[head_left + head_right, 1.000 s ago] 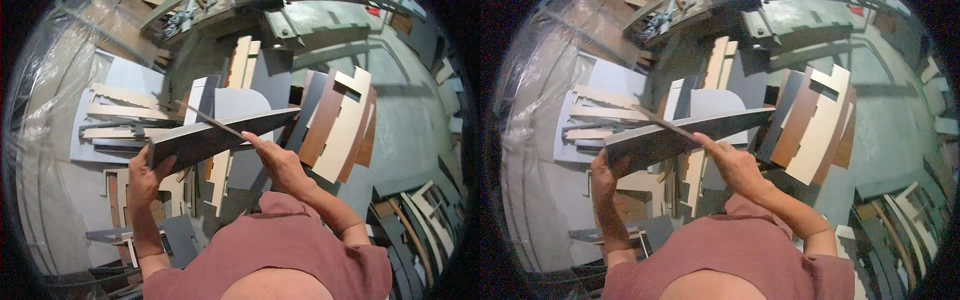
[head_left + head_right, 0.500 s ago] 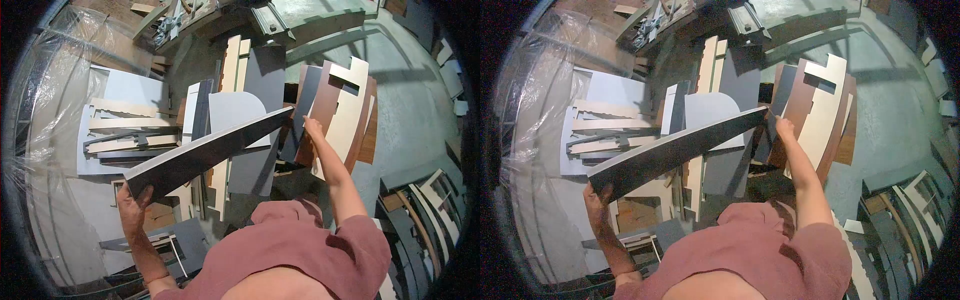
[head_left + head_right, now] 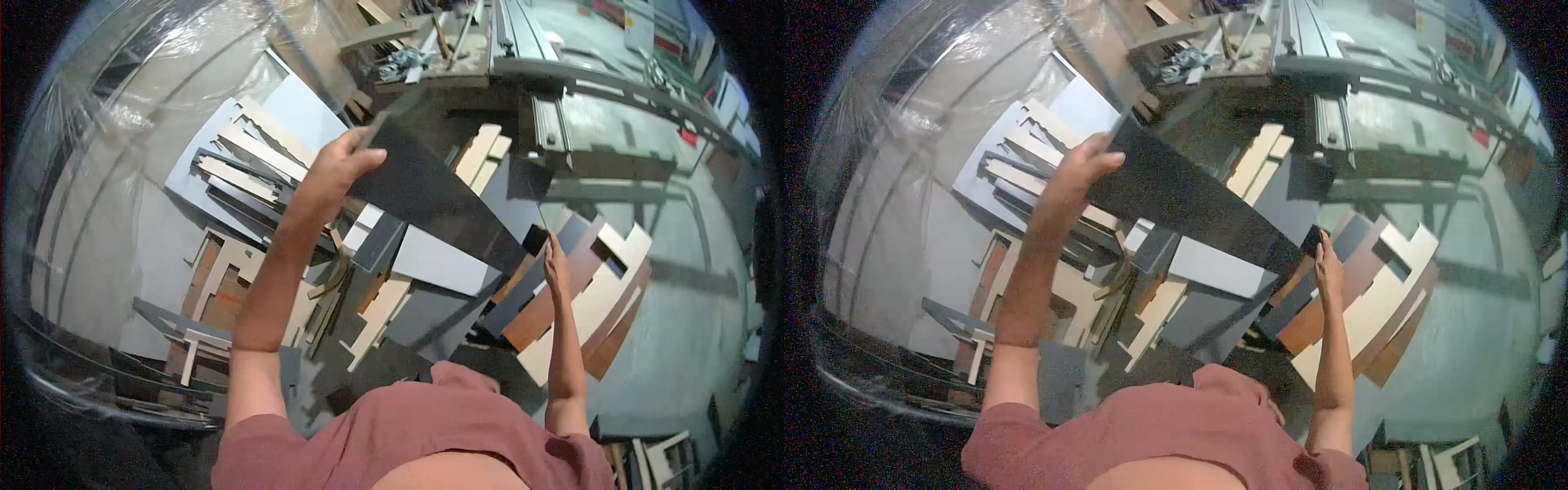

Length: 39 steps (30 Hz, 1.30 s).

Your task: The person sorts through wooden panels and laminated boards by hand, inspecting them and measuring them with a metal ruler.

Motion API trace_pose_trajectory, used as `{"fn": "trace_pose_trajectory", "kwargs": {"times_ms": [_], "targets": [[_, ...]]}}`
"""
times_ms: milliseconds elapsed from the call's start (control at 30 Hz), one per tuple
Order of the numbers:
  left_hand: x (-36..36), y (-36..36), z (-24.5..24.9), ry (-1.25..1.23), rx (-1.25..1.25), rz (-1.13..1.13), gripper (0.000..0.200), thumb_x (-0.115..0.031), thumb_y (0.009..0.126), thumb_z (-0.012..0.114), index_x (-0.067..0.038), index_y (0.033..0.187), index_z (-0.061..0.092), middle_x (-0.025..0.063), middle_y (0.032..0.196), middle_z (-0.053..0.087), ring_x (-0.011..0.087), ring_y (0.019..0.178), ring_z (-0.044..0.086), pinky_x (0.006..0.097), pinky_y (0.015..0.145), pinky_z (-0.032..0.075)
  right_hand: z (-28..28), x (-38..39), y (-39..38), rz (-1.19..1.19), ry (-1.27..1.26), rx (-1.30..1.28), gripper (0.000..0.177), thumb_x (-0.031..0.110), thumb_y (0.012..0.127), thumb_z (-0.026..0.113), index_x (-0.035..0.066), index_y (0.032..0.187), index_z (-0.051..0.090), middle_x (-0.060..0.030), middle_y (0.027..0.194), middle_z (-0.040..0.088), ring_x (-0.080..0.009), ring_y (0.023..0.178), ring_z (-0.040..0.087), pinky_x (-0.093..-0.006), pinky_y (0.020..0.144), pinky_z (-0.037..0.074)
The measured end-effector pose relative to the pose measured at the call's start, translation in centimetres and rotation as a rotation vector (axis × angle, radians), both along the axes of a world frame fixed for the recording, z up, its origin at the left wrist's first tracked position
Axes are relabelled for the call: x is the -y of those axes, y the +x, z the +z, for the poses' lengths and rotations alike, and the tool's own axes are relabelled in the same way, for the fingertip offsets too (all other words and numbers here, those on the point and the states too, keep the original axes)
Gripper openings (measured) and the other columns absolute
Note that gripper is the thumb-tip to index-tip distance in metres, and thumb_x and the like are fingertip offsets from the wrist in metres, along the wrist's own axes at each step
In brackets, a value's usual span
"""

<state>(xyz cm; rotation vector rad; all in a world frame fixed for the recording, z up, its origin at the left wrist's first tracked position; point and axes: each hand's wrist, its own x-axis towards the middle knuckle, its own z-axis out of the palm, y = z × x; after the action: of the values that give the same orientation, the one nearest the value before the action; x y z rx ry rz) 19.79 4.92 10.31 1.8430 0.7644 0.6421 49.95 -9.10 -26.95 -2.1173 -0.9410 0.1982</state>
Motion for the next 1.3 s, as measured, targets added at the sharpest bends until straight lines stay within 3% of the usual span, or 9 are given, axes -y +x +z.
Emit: {"fn": "trace_pose_trajectory", "kwargs": {"times_ms": [133, 200, 267, 433, 933, 1133, 1200, 1267, 1300], "targets": [[0.9, 1.6, -4.3, 0.101, 0.476, -0.012, 0.063, -0.017, 0.077, 0.062, -0.001, 0.129, 0.031, 0.0092, 0.098, 0.053, 0.0125, 0.083, 0.050, 0.0224, 0.072, 0.043, 13.9, 1.1, -2.2, 0.032, 0.135, -0.126, 0.038, 0.027, 0.092, 0.035, 0.021, 0.130, 0.037, -0.0203, 0.108, 0.056, -0.0317, 0.096, 0.056, -0.0394, 0.078, 0.044], [-0.8, 3.2, -6.1, 0.152, 0.582, 0.013, 0.046, -0.014, 0.078, 0.059, 0.001, 0.118, 0.042, 0.0043, 0.085, 0.054, 0.0099, 0.071, 0.048, 0.0245, 0.062, 0.042, 19.4, 2.4, -4.2, 0.071, 0.080, -0.188, 0.037, 0.023, 0.092, 0.038, 0.023, 0.129, 0.039, -0.0169, 0.106, 0.057, -0.0272, 0.085, 0.059, -0.0367, 0.075, 0.045], [-2.8, 4.6, -6.2, 0.247, 0.450, 0.150, 0.033, -0.014, 0.078, 0.058, 0.003, 0.105, 0.048, 0.0028, 0.076, 0.053, 0.0098, 0.065, 0.046, 0.0269, 0.057, 0.040, 23.9, 2.7, -6.8, 0.292, 0.493, 0.133, 0.038, 0.015, 0.090, 0.043, 0.025, 0.127, 0.042, -0.0138, 0.094, 0.059, -0.0227, 0.070, 0.057, -0.0330, 0.066, 0.046], [-3.0, 5.5, -6.9, 0.411, 0.477, 0.242, 0.024, -0.014, 0.079, 0.056, 0.005, 0.066, 0.050, 0.0045, 0.054, 0.045, 0.0120, 0.053, 0.042, 0.0337, 0.049, 0.037, 33.3, 3.6, -11.0, 0.444, 0.272, 0.735, 0.054, 0.002, 0.081, 0.050, 0.030, 0.126, 0.040, -0.0049, 0.074, 0.053, -0.0181, 0.062, 0.058, -0.0314, 0.049, 0.050], [-0.3, 3.0, -6.7, 0.416, 0.363, 0.264, 0.015, -0.010, 0.081, 0.053, 0.003, 0.077, 0.049, 0.0047, 0.060, 0.048, 0.0118, 0.055, 0.043, 0.0315, 0.052, 0.038, 35.7, 2.2, -9.5, 0.518, 0.205, 1.163, 0.069, -0.002, 0.074, 0.054, 0.032, 0.131, 0.033, -0.0024, 0.071, 0.046, -0.0135, 0.055, 0.052, -0.0275, 0.048, 0.051], [1.1, 2.4, -7.0, 0.407, 0.497, 0.165, 0.018, -0.006, 0.082, 0.052, 0.005, 0.096, 0.051, 0.0050, 0.065, 0.054, 0.0095, 0.060, 0.048, 0.0270, 0.058, 0.042, 35.2, -0.5, -3.1, 0.268, -0.134, 1.112, 0.048, 0.004, 0.081, 0.049, 0.025, 0.124, 0.038, -0.0085, 0.083, 0.054, -0.0232, 0.067, 0.058, -0.0349, 0.049, 0.049], [1.6, 2.1, -6.5, 0.409, 0.312, 0.139, 0.042, -0.012, 0.080, 0.055, 0.001, 0.118, 0.042, 0.0135, 0.090, 0.057, 0.0160, 0.079, 0.055, 0.0285, 0.067, 0.046, 32.8, -0.2, -1.2, 0.282, -0.012, 0.920, 0.041, 0.011, 0.086, 0.045, 0.025, 0.124, 0.040, -0.0119, 0.081, 0.056, -0.0251, 0.065, 0.059, -0.0381, 0.051, 0.047], [1.6, 2.8, -6.2, 1.067, 0.425, 0.203, 0.069, -0.026, 0.077, 0.065, -0.006, 0.131, 0.026, 0.0198, 0.118, 0.042, 0.0263, 0.100, 0.051, 0.0331, 0.077, 0.047, 30.2, 0.5, -0.7, 0.227, 0.013, 0.633, 0.035, 0.020, 0.090, 0.041, 0.026, 0.125, 0.042, -0.0160, 0.078, 0.059, -0.0277, 0.065, 0.060, -0.0416, 0.053, 0.045], [1.5, 3.0, -6.0, 1.067, 0.417, 0.196, 0.069, -0.026, 0.077, 0.065, -0.006, 0.131, 0.026, 0.0198, 0.118, 0.042, 0.0263, 0.100, 0.051, 0.0331, 0.077, 0.047, 27.7, 1.0, 0.3, 0.314, 0.204, 0.546, 0.034, 0.027, 0.092, 0.035, 0.028, 0.126, 0.041, -0.0190, 0.077, 0.060, -0.0314, 0.067, 0.062, -0.0437, 0.053, 0.045]]}}
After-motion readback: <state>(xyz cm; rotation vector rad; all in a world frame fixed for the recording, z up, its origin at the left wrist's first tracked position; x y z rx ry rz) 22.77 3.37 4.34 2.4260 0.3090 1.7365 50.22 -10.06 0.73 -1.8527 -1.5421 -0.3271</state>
